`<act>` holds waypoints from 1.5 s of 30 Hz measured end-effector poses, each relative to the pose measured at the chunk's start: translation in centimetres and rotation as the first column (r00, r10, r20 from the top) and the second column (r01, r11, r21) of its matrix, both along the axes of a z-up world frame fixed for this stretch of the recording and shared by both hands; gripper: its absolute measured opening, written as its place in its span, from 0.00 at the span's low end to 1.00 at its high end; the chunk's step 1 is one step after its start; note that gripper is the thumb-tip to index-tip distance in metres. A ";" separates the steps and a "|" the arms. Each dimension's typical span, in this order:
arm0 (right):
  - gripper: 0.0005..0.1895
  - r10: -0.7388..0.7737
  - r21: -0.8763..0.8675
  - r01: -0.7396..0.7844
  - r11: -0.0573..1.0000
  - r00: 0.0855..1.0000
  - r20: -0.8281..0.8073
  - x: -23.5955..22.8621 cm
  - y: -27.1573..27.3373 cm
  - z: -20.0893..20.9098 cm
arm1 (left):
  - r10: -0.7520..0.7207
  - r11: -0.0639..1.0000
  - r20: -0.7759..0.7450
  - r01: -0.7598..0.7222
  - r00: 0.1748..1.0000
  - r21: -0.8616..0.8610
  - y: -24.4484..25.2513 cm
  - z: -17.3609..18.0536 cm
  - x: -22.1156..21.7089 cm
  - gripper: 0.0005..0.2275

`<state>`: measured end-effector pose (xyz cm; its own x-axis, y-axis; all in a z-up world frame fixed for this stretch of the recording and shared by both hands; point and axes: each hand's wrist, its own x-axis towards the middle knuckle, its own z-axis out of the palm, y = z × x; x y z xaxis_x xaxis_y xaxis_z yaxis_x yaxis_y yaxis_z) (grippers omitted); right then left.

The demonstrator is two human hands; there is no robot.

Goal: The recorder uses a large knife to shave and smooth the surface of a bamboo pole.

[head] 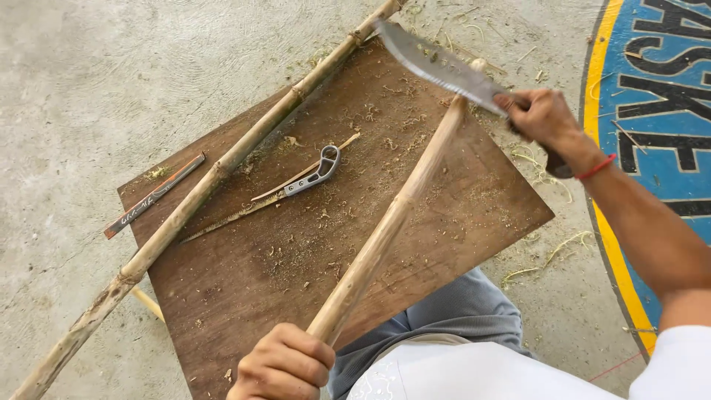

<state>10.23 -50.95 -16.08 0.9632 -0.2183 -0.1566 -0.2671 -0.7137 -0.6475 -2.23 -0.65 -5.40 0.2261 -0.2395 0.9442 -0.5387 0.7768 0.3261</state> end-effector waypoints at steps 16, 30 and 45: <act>0.17 0.070 -0.015 -0.070 0.997 0.910 0.408 -4.3 5.9 4.6 | -0.003 0.996 0.064 -0.002 0.998 0.087 -0.1 4.0 0.8 0.20; 0.28 -0.061 -0.049 0.063 0.997 0.998 0.035 1.0 -1.9 -1.3 | -0.019 0.998 -0.019 0.020 1.000 0.059 -0.3 3.5 0.0 0.19; 0.29 -0.166 -0.114 0.204 0.972 0.946 0.279 3.4 -3.3 -6.1 | 0.330 0.828 -0.583 -0.524 0.742 -0.199 -0.5 -4.7 3.1 0.25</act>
<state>13.68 -54.27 -22.17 0.9060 -0.3981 0.1440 -0.2353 -0.7562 -0.6106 0.89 -1.12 -10.10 0.6873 0.3047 0.6593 -0.6711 0.6136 0.4160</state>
